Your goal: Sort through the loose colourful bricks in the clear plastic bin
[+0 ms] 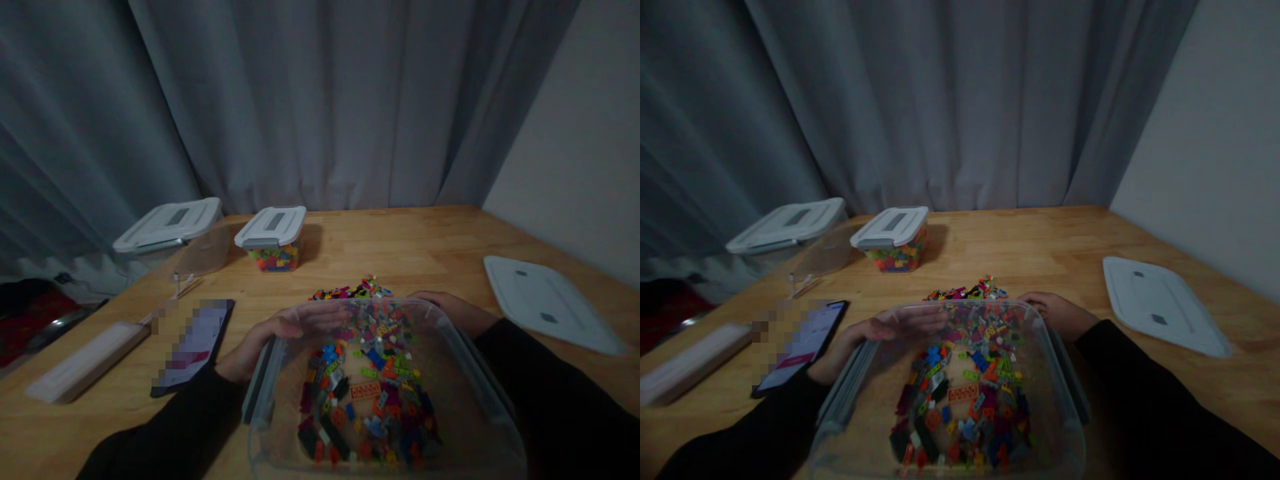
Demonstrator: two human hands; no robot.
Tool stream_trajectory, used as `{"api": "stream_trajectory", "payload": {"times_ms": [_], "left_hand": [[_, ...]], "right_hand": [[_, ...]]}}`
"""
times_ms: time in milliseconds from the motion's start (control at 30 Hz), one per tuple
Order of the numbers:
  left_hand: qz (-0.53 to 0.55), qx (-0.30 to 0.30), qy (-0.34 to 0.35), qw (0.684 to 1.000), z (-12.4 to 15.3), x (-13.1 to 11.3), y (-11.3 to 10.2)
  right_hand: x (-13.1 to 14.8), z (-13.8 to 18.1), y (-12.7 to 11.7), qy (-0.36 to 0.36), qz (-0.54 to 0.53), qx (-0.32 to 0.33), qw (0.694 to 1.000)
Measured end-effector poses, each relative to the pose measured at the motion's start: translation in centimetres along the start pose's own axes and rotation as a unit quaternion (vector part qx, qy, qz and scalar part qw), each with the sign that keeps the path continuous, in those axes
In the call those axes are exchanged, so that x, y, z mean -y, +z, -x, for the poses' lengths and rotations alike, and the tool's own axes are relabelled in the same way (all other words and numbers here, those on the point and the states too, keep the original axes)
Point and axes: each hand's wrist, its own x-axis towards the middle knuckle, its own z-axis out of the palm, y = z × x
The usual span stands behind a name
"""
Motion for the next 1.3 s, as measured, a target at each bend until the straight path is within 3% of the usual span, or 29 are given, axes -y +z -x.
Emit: {"api": "stream_trajectory", "payload": {"times_ms": [300,467,533,667,833,1000,1300], "left_hand": [[0.010,-0.014,-0.015,1.000,0.3,0.1,-0.3],[0.022,-0.029,-0.014,0.999,0.4,0.3,-0.4],[0.017,-0.021,-0.008,1.000,0.3,0.3,-0.4],[0.007,-0.006,-0.008,1.000,0.1,0.0,0.0],[-0.007,0.004,0.000,1.000,-0.3,-0.3,0.8],[-0.004,0.001,0.003,1.000,-0.4,0.0,0.7],[-0.003,0.001,-0.001,1.000,-0.4,-0.2,1.0]], "right_hand": [[-1.8,-0.7,0.8,-0.046,0.009,-0.013,0.999],[-3.8,-2.6,1.2,-0.099,0.112,-0.169,0.974],[-4.6,-4.2,1.6,-0.094,0.139,-0.196,0.966],[-4.3,-8.1,2.7,-0.099,0.138,-0.184,0.968],[-2.6,-11.5,3.8,-0.103,0.113,-0.111,0.982],[-1.4,-10.9,4.3,-0.093,0.085,-0.068,0.990],[-0.7,-9.6,4.7,-0.070,0.024,-0.072,0.995]]}}
